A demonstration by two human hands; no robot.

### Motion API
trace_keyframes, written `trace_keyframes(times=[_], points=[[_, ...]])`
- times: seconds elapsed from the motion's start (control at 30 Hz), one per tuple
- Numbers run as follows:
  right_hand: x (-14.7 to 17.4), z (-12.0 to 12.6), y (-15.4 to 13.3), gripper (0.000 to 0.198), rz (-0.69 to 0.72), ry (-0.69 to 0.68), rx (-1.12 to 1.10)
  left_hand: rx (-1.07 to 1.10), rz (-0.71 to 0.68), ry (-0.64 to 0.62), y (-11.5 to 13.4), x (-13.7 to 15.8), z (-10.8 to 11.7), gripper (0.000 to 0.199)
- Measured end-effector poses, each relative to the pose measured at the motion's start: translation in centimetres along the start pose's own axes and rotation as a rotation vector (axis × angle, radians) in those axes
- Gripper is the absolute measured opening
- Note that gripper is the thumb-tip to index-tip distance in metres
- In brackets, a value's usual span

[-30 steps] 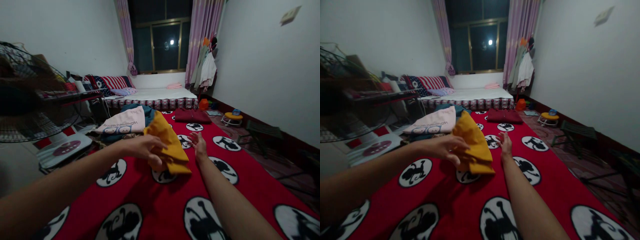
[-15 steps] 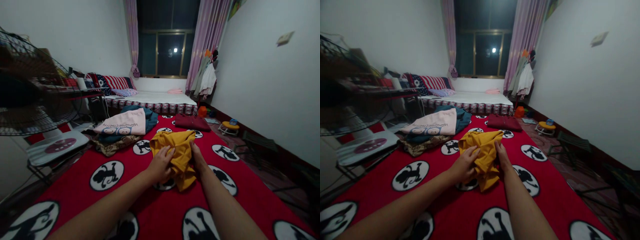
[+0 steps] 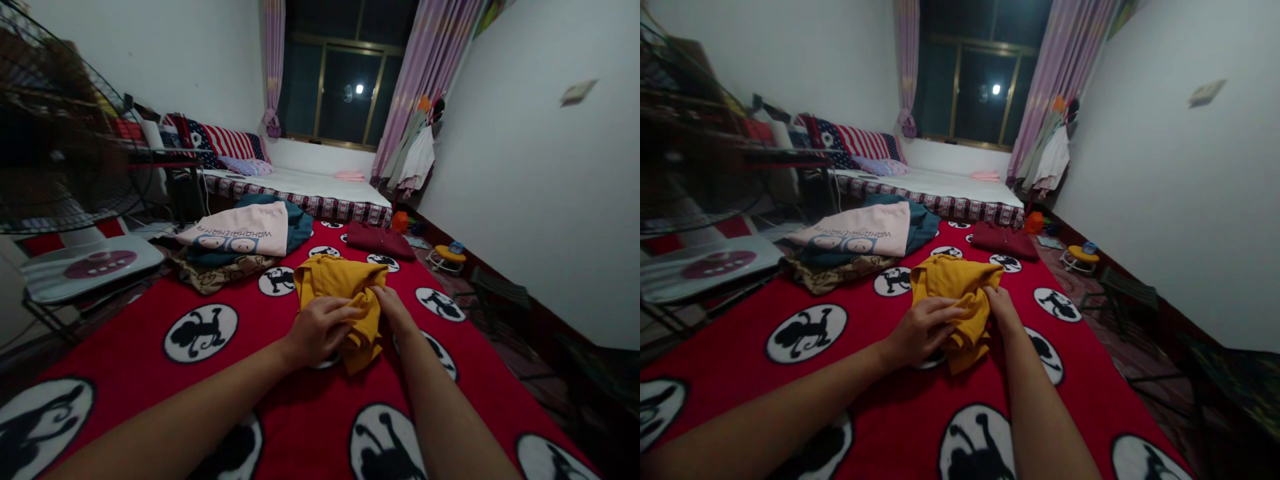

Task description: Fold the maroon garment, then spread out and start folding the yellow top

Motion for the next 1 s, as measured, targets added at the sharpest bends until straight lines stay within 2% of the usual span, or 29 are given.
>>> trace_keyframes(times=[0.07,0.13,0.17,0.2,0.27,0.33,0.37,0.43,0.5,0.6,0.63,0.73,0.8,0.87,1.0], points=[[0.1,1.1,-0.9,0.036,0.057,0.169,0.059,-0.001,0.096,0.144,-1.4,-0.3,1.3,0.031],[1.0,1.9,-3.0,0.046,0.272,0.349,0.134,-0.007,0.205,0.304,-3.7,-0.4,2.8,0.028],[1.7,1.9,-4.4,0.049,0.420,0.375,0.170,-0.014,0.254,0.370,-5.0,-0.4,3.4,0.027],[2.7,1.4,-5.7,0.051,0.571,0.330,0.212,-0.025,0.300,0.421,-6.4,-0.3,3.9,0.026],[4.6,-0.5,-7.7,0.056,0.790,0.041,0.353,-0.054,0.386,0.480,-8.8,0.1,4.7,0.025],[6.1,-2.6,-8.2,0.072,0.847,-0.271,0.591,-0.069,0.466,0.523,-10.6,0.6,5.0,0.025],[6.6,-3.4,-7.9,0.081,0.831,-0.383,0.719,-0.065,0.496,0.537,-11.2,0.8,5.1,0.025],[6.7,-4.4,-6.8,0.090,0.753,-0.506,0.891,-0.047,0.526,0.548,-11.7,1.1,5.0,0.026],[6.2,-4.7,-5.6,0.078,0.686,-0.513,0.929,-0.029,0.523,0.520,-11.7,1.1,4.6,0.026],[4.8,-4.4,-4.7,0.042,0.668,-0.363,0.887,-0.014,0.515,0.475,-11.6,1.1,4.0,0.025],[4.3,-4.2,-4.6,0.037,0.670,-0.305,0.873,-0.010,0.516,0.466,-11.7,1.1,3.9,0.025],[2.9,-3.3,-4.4,0.035,0.602,-0.117,0.816,-0.001,0.537,0.467,-12.1,1.3,3.7,0.026],[1.9,-2.1,-4.0,0.027,0.491,0.036,0.702,0.003,0.556,0.467,-12.3,1.5,3.7,0.027],[1.0,-0.7,-3.2,0.024,0.386,0.174,0.479,-0.001,0.556,0.446,-12.3,1.5,3.5,0.027],[-0.6,1.5,-0.3,0.048,0.189,0.284,-0.101,0.008,0.498,0.368,-11.8,1.1,2.8,0.029]])
Point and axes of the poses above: each hand's wrist, its own x-axis away from the middle knuckle, its own z-axis out of the back of the hand, y = z × x, the point moved 3 cm from there along -x, towards the middle knuckle, and after that the axes turned 1 degree about z, right-handed, at the moved point
